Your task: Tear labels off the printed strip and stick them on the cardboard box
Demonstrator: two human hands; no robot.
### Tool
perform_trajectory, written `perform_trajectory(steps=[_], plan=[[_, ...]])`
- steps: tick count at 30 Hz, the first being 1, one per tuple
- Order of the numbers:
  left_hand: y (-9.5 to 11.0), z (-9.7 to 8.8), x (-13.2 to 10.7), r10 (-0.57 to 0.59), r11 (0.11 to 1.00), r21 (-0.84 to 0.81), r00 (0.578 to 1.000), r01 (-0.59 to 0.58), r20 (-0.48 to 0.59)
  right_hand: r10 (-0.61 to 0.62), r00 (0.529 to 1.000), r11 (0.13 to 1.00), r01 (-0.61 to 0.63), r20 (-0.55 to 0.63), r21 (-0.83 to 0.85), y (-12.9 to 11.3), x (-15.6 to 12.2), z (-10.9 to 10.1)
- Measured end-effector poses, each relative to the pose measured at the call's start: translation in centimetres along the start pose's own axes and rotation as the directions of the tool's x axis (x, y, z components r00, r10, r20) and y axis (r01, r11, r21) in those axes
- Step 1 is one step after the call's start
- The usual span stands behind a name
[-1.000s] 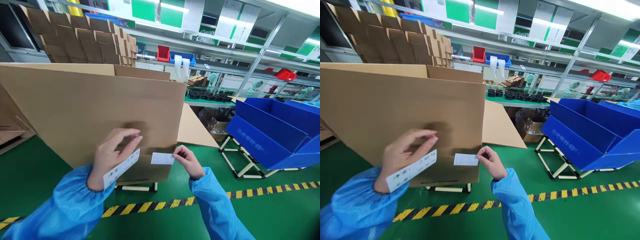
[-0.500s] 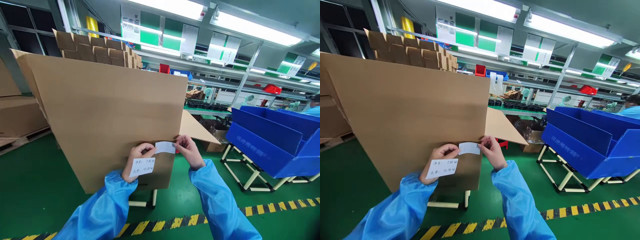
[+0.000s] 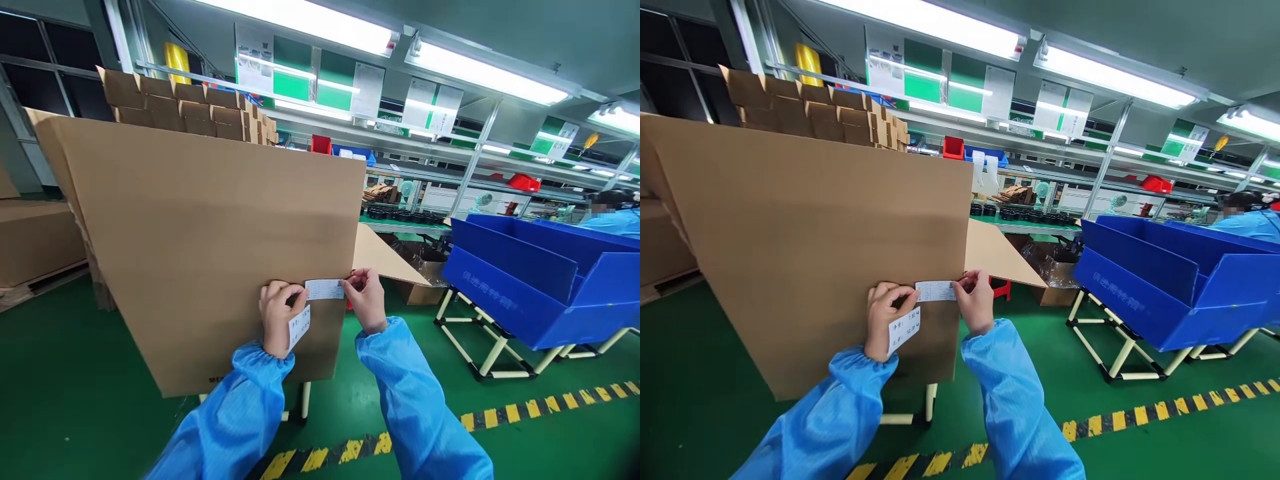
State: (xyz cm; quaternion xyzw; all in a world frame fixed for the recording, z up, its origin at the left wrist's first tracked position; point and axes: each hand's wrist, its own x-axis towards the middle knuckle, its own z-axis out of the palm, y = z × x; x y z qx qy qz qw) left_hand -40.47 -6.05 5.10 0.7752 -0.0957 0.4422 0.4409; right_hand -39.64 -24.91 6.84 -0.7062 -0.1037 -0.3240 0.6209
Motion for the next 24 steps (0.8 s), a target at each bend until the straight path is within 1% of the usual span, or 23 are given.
perform_trajectory(steps=[10, 18, 20, 23, 24], plan=[[-0.7, 0.5, 0.0, 0.045, 0.994, 0.097, 0.999, -0.042, -0.026, -0.054, 0.997, 0.994, 0.049, -0.048, -0.093, -0.2, -0.5, 0.3], [-0.7, 1.1, -0.1, 0.039, 0.995, 0.095, 0.997, -0.033, -0.065, -0.071, 0.994, 0.987, 0.057, -0.086, -0.148, 0.2, -0.5, 1.0], [-1.0, 1.1, 0.0, 0.020, 0.998, 0.069, 0.995, -0.013, -0.095, -0.071, 0.989, 0.986, 0.050, -0.130, -0.162, 0.5, -0.5, 0.6], [-1.5, 0.7, 0.2, -0.040, 0.999, 0.010, 0.987, 0.042, -0.159, -0.077, 0.968, 0.986, 0.039, -0.238, -0.161, 0.5, -1.1, -0.2], [-1.6, 0.5, 0.2, -0.061, 0.998, -0.013, 0.984, 0.060, -0.168, -0.077, 0.965, 0.988, 0.041, -0.249, -0.146, 0.3, -1.4, -0.4]])
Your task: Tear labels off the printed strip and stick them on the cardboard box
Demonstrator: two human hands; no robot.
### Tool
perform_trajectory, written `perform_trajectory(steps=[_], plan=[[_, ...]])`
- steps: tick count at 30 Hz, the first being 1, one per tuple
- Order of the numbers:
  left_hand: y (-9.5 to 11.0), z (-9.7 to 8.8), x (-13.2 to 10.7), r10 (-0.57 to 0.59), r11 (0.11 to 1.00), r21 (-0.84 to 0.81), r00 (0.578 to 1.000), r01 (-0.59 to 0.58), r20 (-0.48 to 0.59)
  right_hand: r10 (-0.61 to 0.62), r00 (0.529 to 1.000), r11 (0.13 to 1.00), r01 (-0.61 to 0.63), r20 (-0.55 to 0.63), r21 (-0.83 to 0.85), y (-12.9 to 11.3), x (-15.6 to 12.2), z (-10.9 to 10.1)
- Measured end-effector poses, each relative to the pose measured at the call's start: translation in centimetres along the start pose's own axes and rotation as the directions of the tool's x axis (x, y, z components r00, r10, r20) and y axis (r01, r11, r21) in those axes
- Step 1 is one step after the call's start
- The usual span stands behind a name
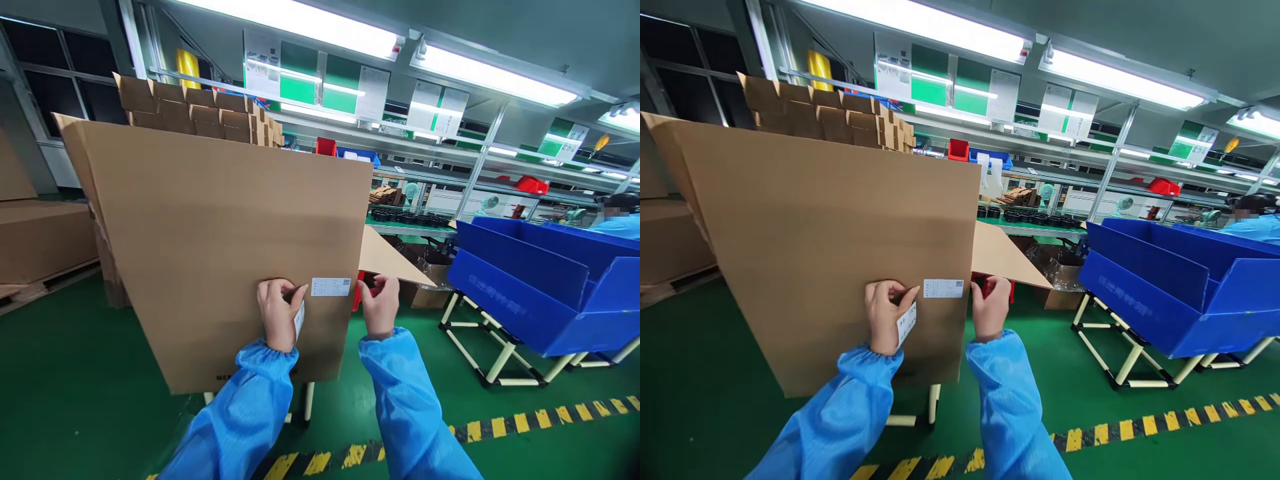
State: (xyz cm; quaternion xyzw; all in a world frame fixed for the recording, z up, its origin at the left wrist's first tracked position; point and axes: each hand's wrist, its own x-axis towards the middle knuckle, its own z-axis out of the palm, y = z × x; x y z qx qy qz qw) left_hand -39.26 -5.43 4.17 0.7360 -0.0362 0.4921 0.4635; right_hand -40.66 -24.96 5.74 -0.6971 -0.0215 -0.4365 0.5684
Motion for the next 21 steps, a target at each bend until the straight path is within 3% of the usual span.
perform_trajectory(steps=[1, 3, 5, 7, 12, 17, 19, 21], plan=[[-0.1, -0.2, 0.0, -0.020, 1.000, -0.020, 1.000, 0.020, 0.001, 0.001, 1.000, 1.000, -0.001, 0.027, 0.027, -0.2, -0.3, 0.0], [0.0, -0.6, -0.1, -0.057, 0.996, -0.061, 0.998, 0.059, 0.023, 0.000, 0.982, 0.994, -0.020, 0.188, 0.107, -0.5, -1.1, 0.5], [0.2, -0.9, -0.4, -0.106, 0.989, -0.101, 0.993, 0.110, 0.047, 0.014, 0.927, 0.978, -0.091, 0.375, 0.190, -0.3, -1.9, 1.6], [0.3, -1.1, -0.8, -0.161, 0.975, -0.141, 0.984, 0.171, 0.078, 0.062, 0.872, 0.950, -0.201, 0.486, 0.240, 0.4, -2.7, 2.5], [0.2, -1.6, -2.0, -0.233, 0.931, -0.235, 0.952, 0.278, 0.201, 0.174, 0.774, 0.891, -0.387, 0.608, 0.238, 2.4, -5.0, 2.0], [0.6, -1.6, -3.3, -0.249, 0.901, -0.280, 0.922, 0.332, 0.296, 0.162, 0.685, 0.853, -0.459, 0.711, 0.248, 1.1, -6.7, 0.7], [0.4, -1.6, -3.4, -0.250, 0.893, -0.286, 0.911, 0.347, 0.327, 0.166, 0.675, 0.847, -0.471, 0.719, 0.247, 0.3, -6.9, 0.4], [0.0, -1.7, -3.4, -0.247, 0.891, -0.285, 0.904, 0.354, 0.350, 0.169, 0.707, 0.857, -0.449, 0.687, 0.251, 0.0, -6.9, -0.3]])
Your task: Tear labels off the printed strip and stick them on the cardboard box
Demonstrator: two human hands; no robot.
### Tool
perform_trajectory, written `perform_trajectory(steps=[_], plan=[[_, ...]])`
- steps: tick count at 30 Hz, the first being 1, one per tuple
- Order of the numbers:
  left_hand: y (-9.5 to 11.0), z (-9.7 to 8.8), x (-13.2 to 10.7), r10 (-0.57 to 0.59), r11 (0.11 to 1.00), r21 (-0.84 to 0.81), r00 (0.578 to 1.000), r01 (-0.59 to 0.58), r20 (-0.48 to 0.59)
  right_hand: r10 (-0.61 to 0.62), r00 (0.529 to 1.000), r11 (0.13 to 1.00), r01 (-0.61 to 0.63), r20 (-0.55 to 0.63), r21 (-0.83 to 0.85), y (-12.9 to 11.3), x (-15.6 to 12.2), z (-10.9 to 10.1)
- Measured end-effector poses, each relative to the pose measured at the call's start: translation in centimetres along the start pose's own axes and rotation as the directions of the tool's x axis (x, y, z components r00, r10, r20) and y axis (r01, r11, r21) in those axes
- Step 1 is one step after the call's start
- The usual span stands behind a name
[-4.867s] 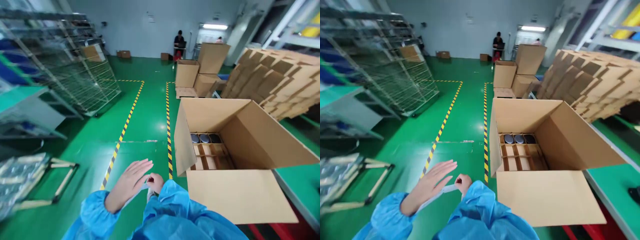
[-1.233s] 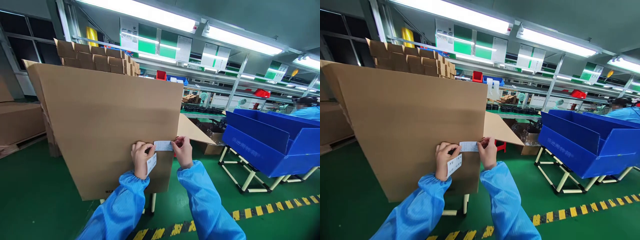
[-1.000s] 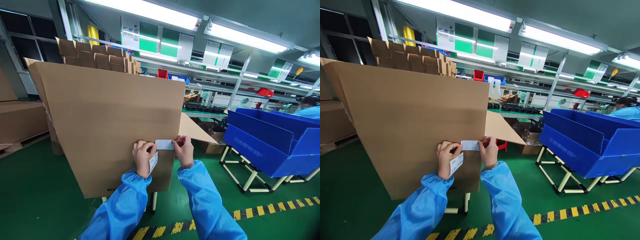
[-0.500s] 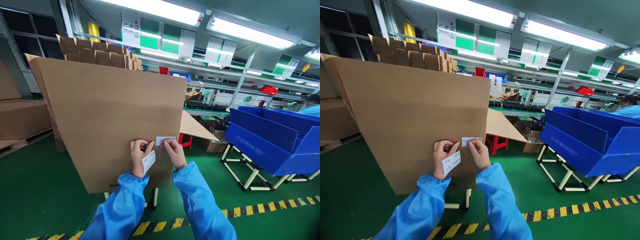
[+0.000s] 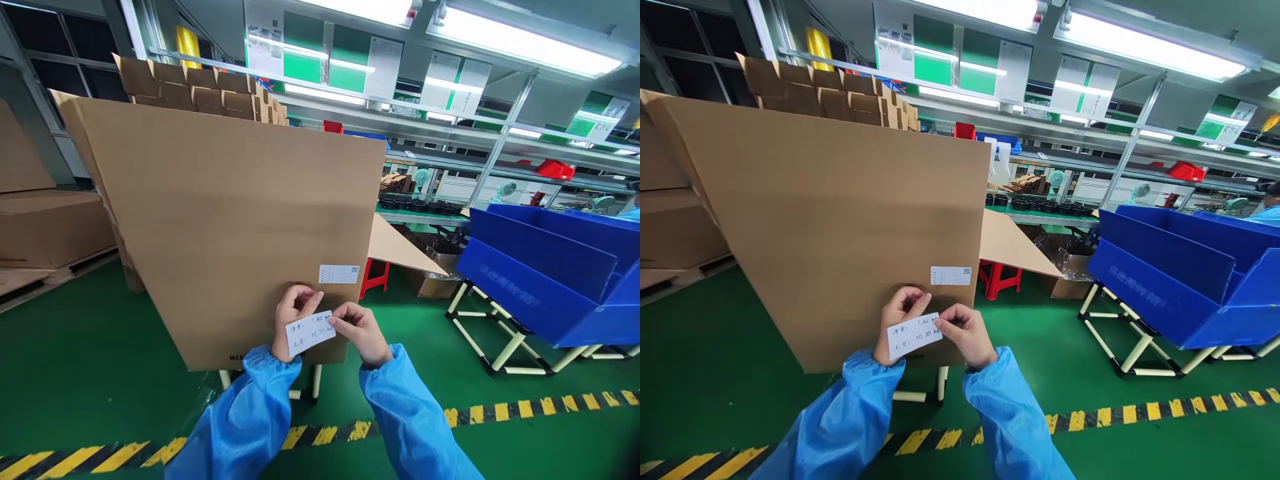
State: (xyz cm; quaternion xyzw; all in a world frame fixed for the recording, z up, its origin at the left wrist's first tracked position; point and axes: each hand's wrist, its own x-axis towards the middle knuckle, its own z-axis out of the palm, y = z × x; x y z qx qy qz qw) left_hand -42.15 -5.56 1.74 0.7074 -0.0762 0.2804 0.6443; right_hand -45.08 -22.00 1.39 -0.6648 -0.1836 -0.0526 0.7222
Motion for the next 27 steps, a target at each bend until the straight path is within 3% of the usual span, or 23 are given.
perform_trajectory(steps=[7, 11, 15, 18, 22, 27], plan=[[-1.5, -1.1, 0.0, -0.091, 0.990, -0.092, 0.989, 0.102, 0.121, -0.068, 0.981, 0.997, 0.062, -0.184, -0.042, 0.4, 0.8, -4.0], [-1.3, -0.7, -0.5, -0.071, 0.991, -0.100, 0.985, 0.087, 0.156, -0.067, 0.972, 0.998, 0.062, -0.225, -0.031, 1.5, 1.8, -4.7], [-1.5, -0.2, -0.5, -0.006, 0.999, -0.039, 0.994, 0.010, 0.111, -0.075, 0.965, 0.997, 0.067, -0.250, -0.040, 1.9, 2.1, -4.6], [-1.9, 0.3, -0.3, 0.087, 0.995, 0.043, 0.996, -0.087, 0.014, -0.097, 0.953, 0.994, 0.081, -0.286, -0.070, 2.0, 2.5, -4.4], [-2.4, 1.4, 0.0, 0.245, 0.958, 0.187, 0.961, -0.219, -0.128, -0.159, 0.920, 0.984, 0.117, -0.358, -0.137, 2.3, 3.4, -4.1], [-2.7, 2.3, 0.3, 0.365, 0.900, 0.318, 0.915, -0.298, -0.172, -0.244, 0.877, 0.956, 0.145, -0.414, -0.257, 2.7, 4.1, -4.1]])
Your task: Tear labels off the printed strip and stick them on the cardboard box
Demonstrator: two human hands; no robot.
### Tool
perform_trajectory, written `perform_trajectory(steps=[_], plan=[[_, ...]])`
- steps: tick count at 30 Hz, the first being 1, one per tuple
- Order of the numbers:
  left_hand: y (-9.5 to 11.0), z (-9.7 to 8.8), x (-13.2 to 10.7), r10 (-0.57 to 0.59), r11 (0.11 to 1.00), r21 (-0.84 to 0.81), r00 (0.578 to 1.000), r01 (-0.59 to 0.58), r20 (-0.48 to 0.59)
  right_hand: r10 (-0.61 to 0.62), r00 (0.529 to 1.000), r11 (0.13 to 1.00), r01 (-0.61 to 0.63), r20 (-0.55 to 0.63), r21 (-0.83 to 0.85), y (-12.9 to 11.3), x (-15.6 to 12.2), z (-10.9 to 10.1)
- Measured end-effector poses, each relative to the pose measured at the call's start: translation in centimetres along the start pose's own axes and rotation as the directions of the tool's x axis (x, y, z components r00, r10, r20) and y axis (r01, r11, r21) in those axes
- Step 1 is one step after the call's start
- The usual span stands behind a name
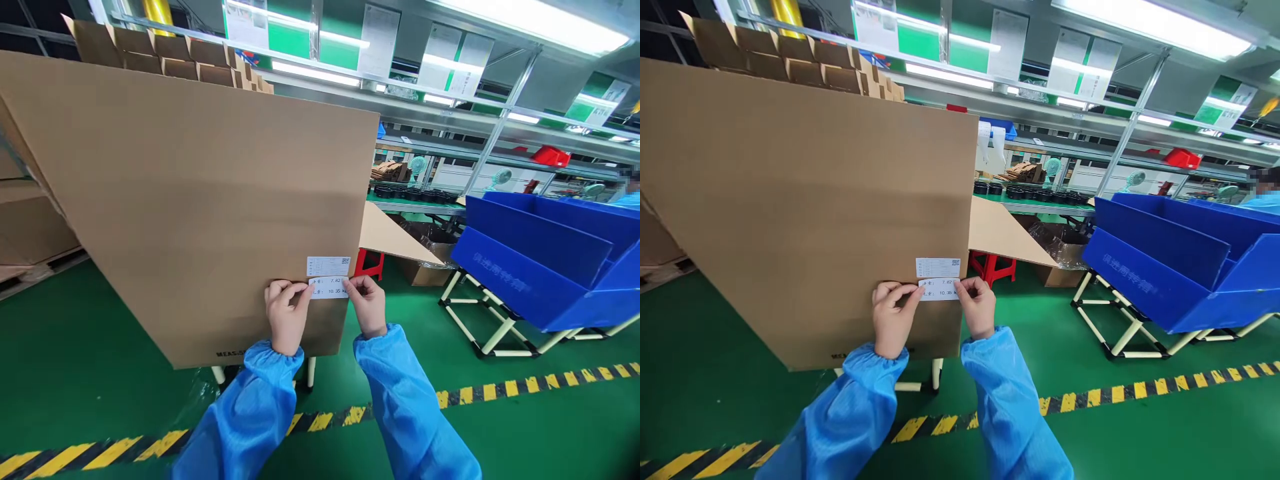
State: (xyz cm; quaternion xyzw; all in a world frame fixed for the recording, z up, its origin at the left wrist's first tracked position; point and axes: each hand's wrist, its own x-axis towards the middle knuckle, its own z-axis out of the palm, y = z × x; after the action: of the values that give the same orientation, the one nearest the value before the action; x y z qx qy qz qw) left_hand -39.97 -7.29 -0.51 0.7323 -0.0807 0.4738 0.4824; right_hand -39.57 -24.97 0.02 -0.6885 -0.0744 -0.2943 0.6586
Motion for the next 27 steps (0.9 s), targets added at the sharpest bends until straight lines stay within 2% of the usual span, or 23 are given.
perform_trajectory(steps=[7, 27], plan=[[-0.41, 0.23, -0.08, 0.061, 0.995, 0.080, 0.998, -0.059, -0.023, -0.088, 0.993, 0.992, 0.081, -0.075, -0.097, -0.52, 0.27, 0.15], [-0.31, 0.43, -0.20, 0.075, 0.991, 0.113, 0.997, -0.072, -0.023, -0.086, 0.991, 0.983, 0.067, -0.105, -0.173, -0.48, 0.07, 0.48]])
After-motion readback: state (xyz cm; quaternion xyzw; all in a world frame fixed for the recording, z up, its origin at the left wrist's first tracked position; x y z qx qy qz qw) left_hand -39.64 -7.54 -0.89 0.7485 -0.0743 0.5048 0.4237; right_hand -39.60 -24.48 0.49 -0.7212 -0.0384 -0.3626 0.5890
